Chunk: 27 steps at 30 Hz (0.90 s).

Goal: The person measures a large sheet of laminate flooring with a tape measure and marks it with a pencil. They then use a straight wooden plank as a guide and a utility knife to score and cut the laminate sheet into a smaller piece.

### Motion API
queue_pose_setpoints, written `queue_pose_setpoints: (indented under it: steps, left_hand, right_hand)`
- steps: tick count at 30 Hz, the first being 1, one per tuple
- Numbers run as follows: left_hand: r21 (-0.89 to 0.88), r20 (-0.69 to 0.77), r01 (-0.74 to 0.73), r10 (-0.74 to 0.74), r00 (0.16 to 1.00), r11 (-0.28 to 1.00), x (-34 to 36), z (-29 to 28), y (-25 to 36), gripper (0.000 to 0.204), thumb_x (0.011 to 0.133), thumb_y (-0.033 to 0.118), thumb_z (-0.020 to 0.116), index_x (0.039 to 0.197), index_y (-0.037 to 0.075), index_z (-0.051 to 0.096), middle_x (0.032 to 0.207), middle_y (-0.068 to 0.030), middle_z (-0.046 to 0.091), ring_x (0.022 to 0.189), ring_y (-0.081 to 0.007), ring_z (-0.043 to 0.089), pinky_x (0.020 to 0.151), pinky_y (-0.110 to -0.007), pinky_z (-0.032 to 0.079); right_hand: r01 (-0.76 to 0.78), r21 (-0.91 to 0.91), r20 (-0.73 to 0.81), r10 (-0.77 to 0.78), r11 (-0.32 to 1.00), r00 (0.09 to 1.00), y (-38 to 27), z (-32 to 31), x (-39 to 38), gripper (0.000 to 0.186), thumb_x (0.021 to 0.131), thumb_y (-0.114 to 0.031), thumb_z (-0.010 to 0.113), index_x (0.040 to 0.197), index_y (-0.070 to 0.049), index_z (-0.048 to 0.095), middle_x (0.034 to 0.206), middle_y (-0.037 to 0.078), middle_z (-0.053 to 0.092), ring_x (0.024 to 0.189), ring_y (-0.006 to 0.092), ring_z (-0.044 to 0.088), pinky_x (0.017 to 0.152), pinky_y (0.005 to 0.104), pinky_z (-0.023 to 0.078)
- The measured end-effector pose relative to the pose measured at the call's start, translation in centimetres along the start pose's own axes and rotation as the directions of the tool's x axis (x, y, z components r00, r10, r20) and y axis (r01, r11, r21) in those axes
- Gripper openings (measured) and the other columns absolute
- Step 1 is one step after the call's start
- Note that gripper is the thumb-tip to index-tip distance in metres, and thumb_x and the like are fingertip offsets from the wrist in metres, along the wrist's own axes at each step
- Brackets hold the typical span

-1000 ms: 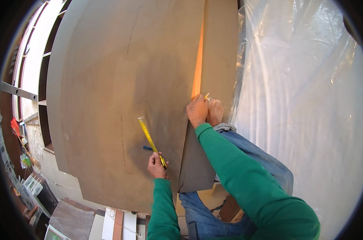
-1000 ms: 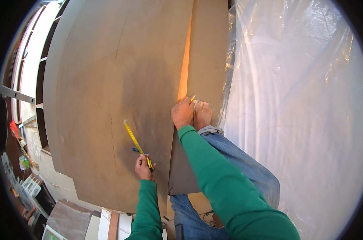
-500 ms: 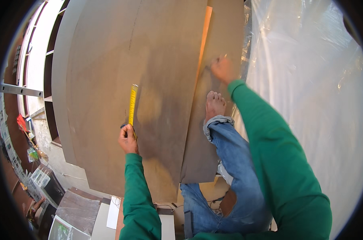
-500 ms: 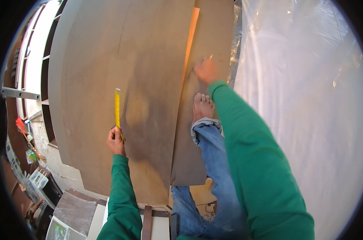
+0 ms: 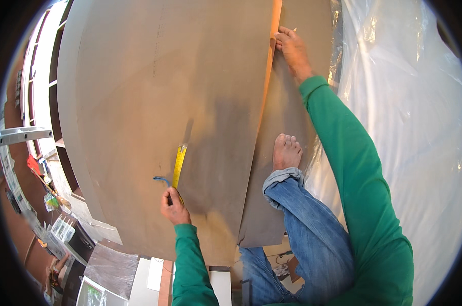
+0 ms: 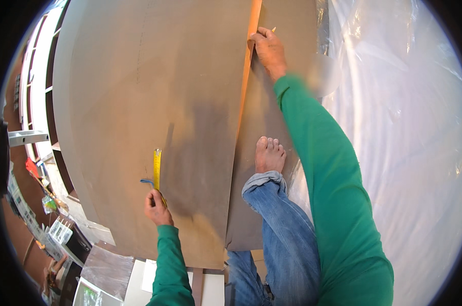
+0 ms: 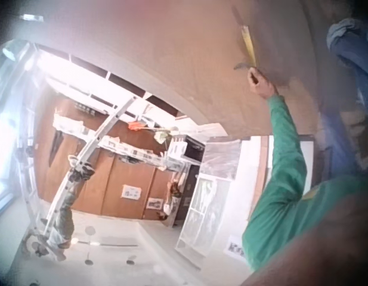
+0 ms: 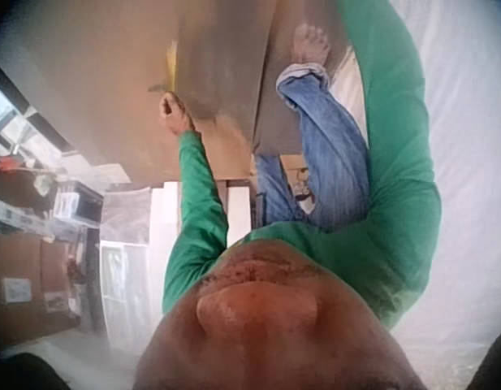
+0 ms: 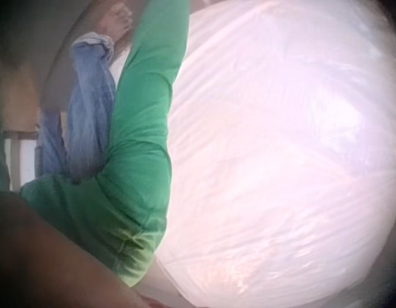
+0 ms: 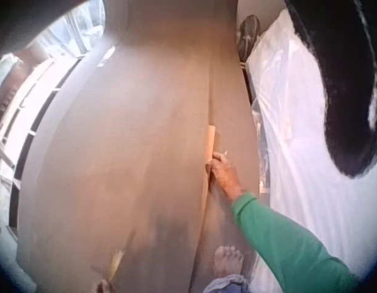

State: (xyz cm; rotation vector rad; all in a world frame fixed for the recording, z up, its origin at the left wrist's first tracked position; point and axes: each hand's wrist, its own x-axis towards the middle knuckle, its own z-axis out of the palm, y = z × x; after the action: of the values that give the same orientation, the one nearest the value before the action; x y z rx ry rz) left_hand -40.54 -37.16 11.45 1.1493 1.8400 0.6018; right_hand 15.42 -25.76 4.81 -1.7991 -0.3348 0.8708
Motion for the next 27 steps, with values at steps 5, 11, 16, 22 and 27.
queue_pose_setpoints:
  steps: [5, 11, 16, 22, 27]
  left_hand:
    - [0.083, 0.123, -0.350, 0.339, 0.933, 0.933, 10.5, 5.4, 8.3, 0.021, 0.103, 0.021, 0.071, 0.101, 0.001, 0.071, 0.085, 0.0040, 0.061, 0.074, -0.0054, 0.052, 0.066, -0.021, 0.042]
    - [-0.023, 0.147, -0.469, 0.467, 0.872, 0.883, 17.1, 11.6, 15.7, 0.023, 0.100, 0.023, 0.075, 0.099, 0.000, 0.073, 0.084, 0.0032, 0.062, 0.073, -0.0047, 0.052, 0.065, -0.022, 0.042]
    - [-0.017, 0.245, -0.329, 0.323, 0.914, 0.944, 15.4, 13.2, 16.3, 0.023, 0.098, 0.022, 0.078, 0.101, -0.001, 0.076, 0.084, 0.0026, 0.063, 0.075, -0.0063, 0.054, 0.066, -0.022, 0.043]
    - [0.318, 0.466, -0.625, 0.456, 0.758, 0.713, 17.8, 0.3, 13.2, 0.028, 0.098, 0.026, 0.079, 0.106, 0.000, 0.076, 0.091, -0.0002, 0.068, 0.082, -0.0089, 0.059, 0.073, -0.023, 0.048]
    - [0.405, 0.698, -0.828, 0.454, 0.553, 0.387, 19.4, -1.9, 16.8, 0.024, 0.096, 0.022, 0.079, 0.103, -0.001, 0.074, 0.094, -0.0117, 0.069, 0.087, -0.0224, 0.065, 0.082, -0.032, 0.052]
  right_hand:
    - [0.054, 0.124, 0.067, -0.063, 0.991, 0.996, -0.3, -0.6, 1.1, 0.045, 0.094, -0.020, 0.063, 0.132, 0.005, 0.062, 0.110, 0.009, 0.070, 0.104, 0.0184, 0.063, 0.097, 0.0311, 0.048]
    - [0.065, 0.008, 0.214, -0.065, 0.998, 0.975, 0.1, -0.4, 3.9, 0.039, 0.098, -0.012, 0.058, 0.133, 0.003, 0.061, 0.127, 0.014, 0.066, 0.118, 0.0199, 0.064, 0.104, 0.0328, 0.049]
    - [0.293, 0.099, 0.332, -0.309, 0.951, 0.891, 2.5, -6.0, 9.8, 0.027, 0.095, -0.014, 0.061, 0.117, -0.001, 0.069, 0.099, 0.000, 0.071, 0.099, 0.0107, 0.063, 0.088, 0.0269, 0.052]
    - [0.234, -0.086, 0.404, -0.181, 0.968, 0.897, -1.1, -3.4, 2.2, 0.046, 0.097, -0.010, 0.061, 0.139, 0.009, 0.057, 0.132, 0.027, 0.066, 0.118, 0.0372, 0.068, 0.100, 0.0462, 0.057]
    - [0.009, 0.154, 0.133, -0.030, 0.988, 0.991, 2.0, -8.4, -1.0, 0.051, 0.104, -0.019, 0.042, 0.147, 0.007, 0.032, 0.138, 0.025, 0.055, 0.127, 0.0346, 0.059, 0.112, 0.0452, 0.046]
